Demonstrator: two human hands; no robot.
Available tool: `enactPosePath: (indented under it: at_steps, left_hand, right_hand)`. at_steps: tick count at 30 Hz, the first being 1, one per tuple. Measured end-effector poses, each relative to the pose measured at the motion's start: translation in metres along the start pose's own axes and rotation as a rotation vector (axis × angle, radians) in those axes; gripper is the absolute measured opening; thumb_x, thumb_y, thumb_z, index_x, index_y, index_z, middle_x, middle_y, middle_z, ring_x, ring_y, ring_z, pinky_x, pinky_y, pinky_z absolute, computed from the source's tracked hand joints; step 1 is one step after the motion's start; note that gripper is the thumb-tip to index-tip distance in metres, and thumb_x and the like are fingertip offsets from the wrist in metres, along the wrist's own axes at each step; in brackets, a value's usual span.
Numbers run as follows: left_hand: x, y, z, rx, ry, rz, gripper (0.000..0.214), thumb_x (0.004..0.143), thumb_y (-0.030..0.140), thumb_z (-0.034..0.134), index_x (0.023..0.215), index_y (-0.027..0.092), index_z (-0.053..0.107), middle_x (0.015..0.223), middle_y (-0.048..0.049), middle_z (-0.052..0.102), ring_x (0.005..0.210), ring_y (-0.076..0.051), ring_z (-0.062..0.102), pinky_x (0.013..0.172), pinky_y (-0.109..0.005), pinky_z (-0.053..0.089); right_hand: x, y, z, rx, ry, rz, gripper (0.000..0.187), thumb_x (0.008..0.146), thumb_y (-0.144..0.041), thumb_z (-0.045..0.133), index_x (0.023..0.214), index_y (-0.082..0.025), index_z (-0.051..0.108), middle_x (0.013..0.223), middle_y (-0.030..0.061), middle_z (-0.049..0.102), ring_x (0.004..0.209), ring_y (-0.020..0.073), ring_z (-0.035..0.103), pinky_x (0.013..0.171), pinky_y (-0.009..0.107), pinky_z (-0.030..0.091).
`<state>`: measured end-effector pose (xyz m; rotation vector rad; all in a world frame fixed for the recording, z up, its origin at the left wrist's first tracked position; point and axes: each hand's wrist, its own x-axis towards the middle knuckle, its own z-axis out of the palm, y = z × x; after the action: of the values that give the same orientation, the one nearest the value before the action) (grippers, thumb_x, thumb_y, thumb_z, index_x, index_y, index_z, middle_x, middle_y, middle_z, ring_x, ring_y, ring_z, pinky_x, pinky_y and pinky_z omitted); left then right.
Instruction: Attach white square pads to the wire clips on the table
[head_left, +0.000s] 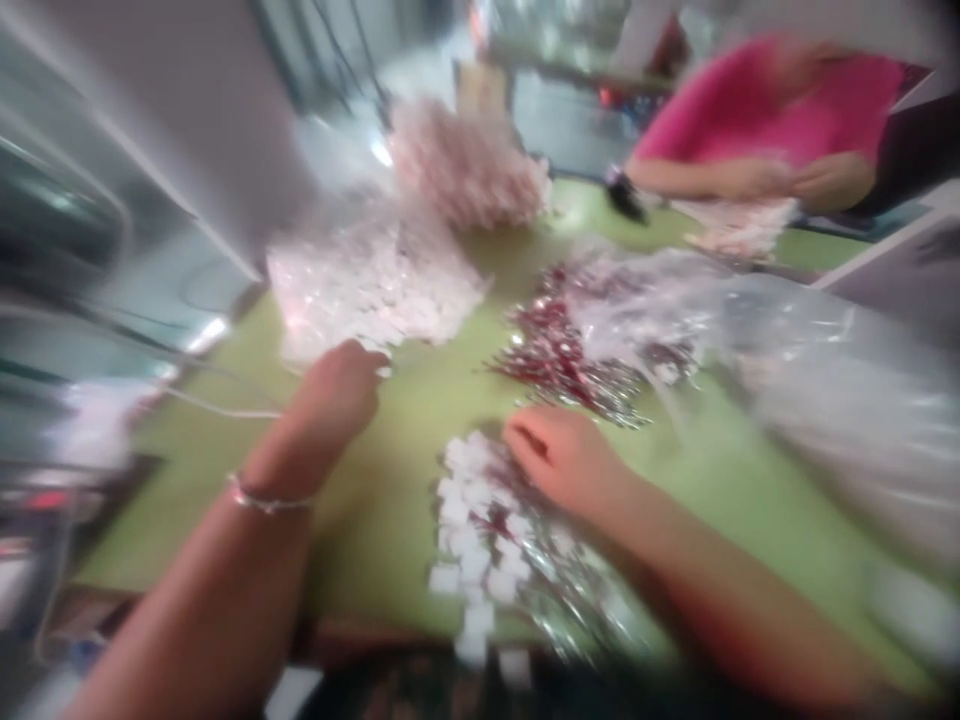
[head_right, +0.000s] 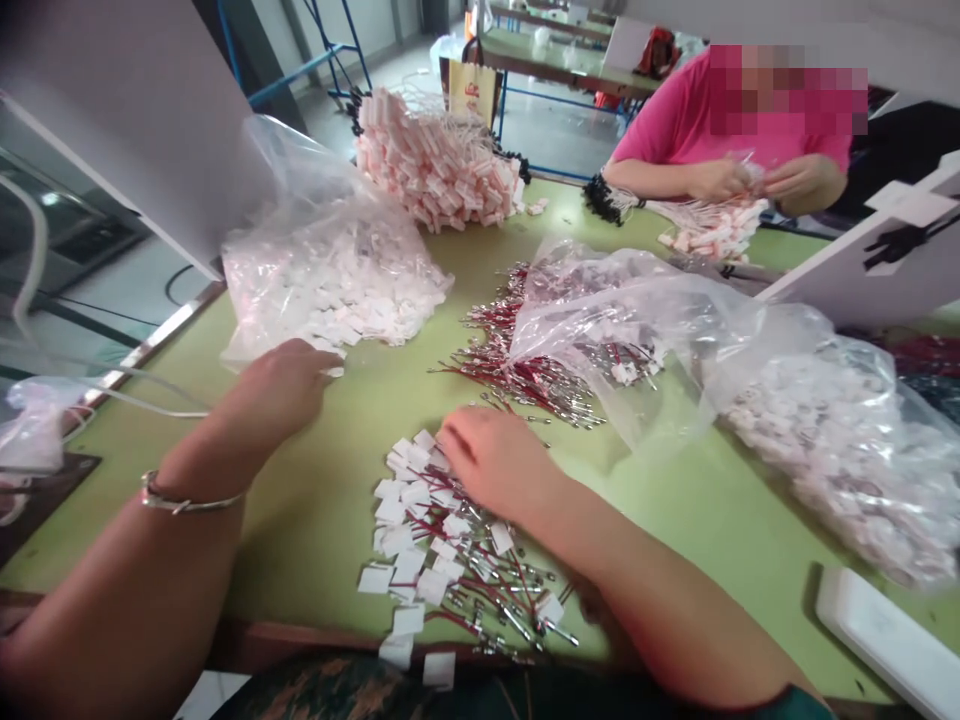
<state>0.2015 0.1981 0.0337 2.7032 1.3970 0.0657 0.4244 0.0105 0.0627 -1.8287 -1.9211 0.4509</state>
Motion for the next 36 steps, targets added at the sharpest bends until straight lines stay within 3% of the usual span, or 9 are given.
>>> enactPosePath:
  at_steps: [2, 4, 8, 12, 17, 19, 24, 29, 36]
  left_hand:
    - [0.0, 0.003, 0.005, 0.036, -0.025, -0.012, 0.035, 0.083, 0.013, 0.039, 0.099, 0.014, 0.07, 0.098, -0.0159, 0.062, 0.086, -0.028, 0.062, 0.072, -0.036, 0.048]
    - [0.001, 0.009, 0.008, 0.046, -0.03, -0.021, 0.034, 0.083, 0.014, 0.039, 0.096, 0.013, 0.07, 0.096, -0.0159, 0.062, 0.084, -0.028, 0.062, 0.07, -0.035, 0.047]
    - [0.004, 0.023, 0.011, -0.09, 0.033, 0.004, 0.029, 0.086, 0.024, 0.046, 0.09, 0.014, 0.073, 0.093, -0.0141, 0.065, 0.089, -0.029, 0.063, 0.077, -0.038, 0.048]
    - [-0.001, 0.044, 0.017, -0.551, 0.163, 0.117, 0.025, 0.083, 0.036, 0.059, 0.085, 0.017, 0.074, 0.094, -0.0084, 0.071, 0.091, -0.023, 0.064, 0.086, -0.034, 0.049]
    - [-0.013, 0.067, 0.033, -1.164, -0.193, 0.006, 0.038, 0.078, 0.047, 0.069, 0.099, 0.016, 0.074, 0.077, -0.0043, 0.07, 0.067, -0.015, 0.06, 0.068, -0.029, 0.05]
    - [-0.016, 0.071, 0.038, -1.308, -0.262, -0.002, 0.042, 0.079, 0.046, 0.068, 0.109, 0.017, 0.072, 0.072, -0.0027, 0.067, 0.064, -0.012, 0.057, 0.065, -0.027, 0.048]
    - [-0.017, 0.077, 0.04, -1.529, -0.291, 0.011, 0.042, 0.081, 0.038, 0.07, 0.118, 0.019, 0.063, 0.072, 0.0008, 0.062, 0.062, -0.009, 0.054, 0.06, -0.024, 0.044]
    - [-0.02, 0.081, 0.035, -1.635, -0.332, -0.026, 0.031, 0.075, 0.038, 0.076, 0.095, 0.016, 0.068, 0.077, -0.0012, 0.065, 0.065, -0.008, 0.056, 0.063, -0.023, 0.045]
    - [-0.021, 0.082, 0.03, -1.65, -0.413, -0.081, 0.035, 0.073, 0.044, 0.076, 0.093, 0.015, 0.073, 0.068, -0.0016, 0.061, 0.062, -0.01, 0.053, 0.06, -0.024, 0.04]
  right_hand:
    - [0.004, 0.012, -0.018, -0.165, 0.036, 0.145, 0.024, 0.092, -0.021, 0.044, 0.08, -0.018, 0.064, 0.075, 0.0034, 0.067, 0.066, 0.0141, 0.055, 0.064, 0.028, 0.036]
    - [0.008, 0.024, -0.032, -0.371, -0.04, 0.312, 0.023, 0.09, -0.022, 0.048, 0.074, -0.018, 0.064, 0.072, 0.0047, 0.066, 0.064, 0.016, 0.054, 0.06, 0.029, 0.033]
    - [0.013, 0.037, -0.031, -0.51, -0.202, 0.436, 0.021, 0.088, -0.029, 0.054, 0.074, -0.018, 0.065, 0.075, 0.0075, 0.067, 0.065, 0.0187, 0.056, 0.056, 0.03, 0.031]
    - [0.013, 0.04, -0.009, -0.418, -0.179, 0.33, 0.015, 0.088, -0.022, 0.054, 0.083, -0.018, 0.067, 0.086, 0.0083, 0.068, 0.072, 0.018, 0.059, 0.062, 0.029, 0.037]
    - [0.013, 0.044, 0.001, -0.25, -0.008, 0.253, 0.013, 0.087, -0.021, 0.056, 0.081, -0.019, 0.067, 0.087, 0.006, 0.068, 0.072, 0.0161, 0.059, 0.064, 0.028, 0.039]
    - [0.012, 0.04, -0.001, -0.127, 0.055, 0.237, 0.01, 0.086, -0.023, 0.057, 0.08, -0.02, 0.066, 0.077, 0.0023, 0.068, 0.064, 0.0136, 0.057, 0.061, 0.027, 0.039]
    - [0.007, 0.021, -0.003, 0.113, 0.048, 0.162, 0.011, 0.086, -0.025, 0.057, 0.077, -0.021, 0.062, 0.066, -0.003, 0.065, 0.056, 0.0104, 0.055, 0.057, 0.024, 0.039]
    - [0.004, 0.014, 0.0, 0.094, 0.129, 0.051, 0.009, 0.086, -0.022, 0.058, 0.078, -0.021, 0.063, 0.073, -0.0025, 0.067, 0.064, 0.0108, 0.058, 0.062, 0.024, 0.04]
    - [0.004, 0.024, 0.008, -0.089, 0.219, -0.087, 0.014, 0.088, -0.021, 0.053, 0.077, -0.019, 0.06, 0.073, 0.001, 0.064, 0.066, 0.0134, 0.057, 0.061, 0.026, 0.039]
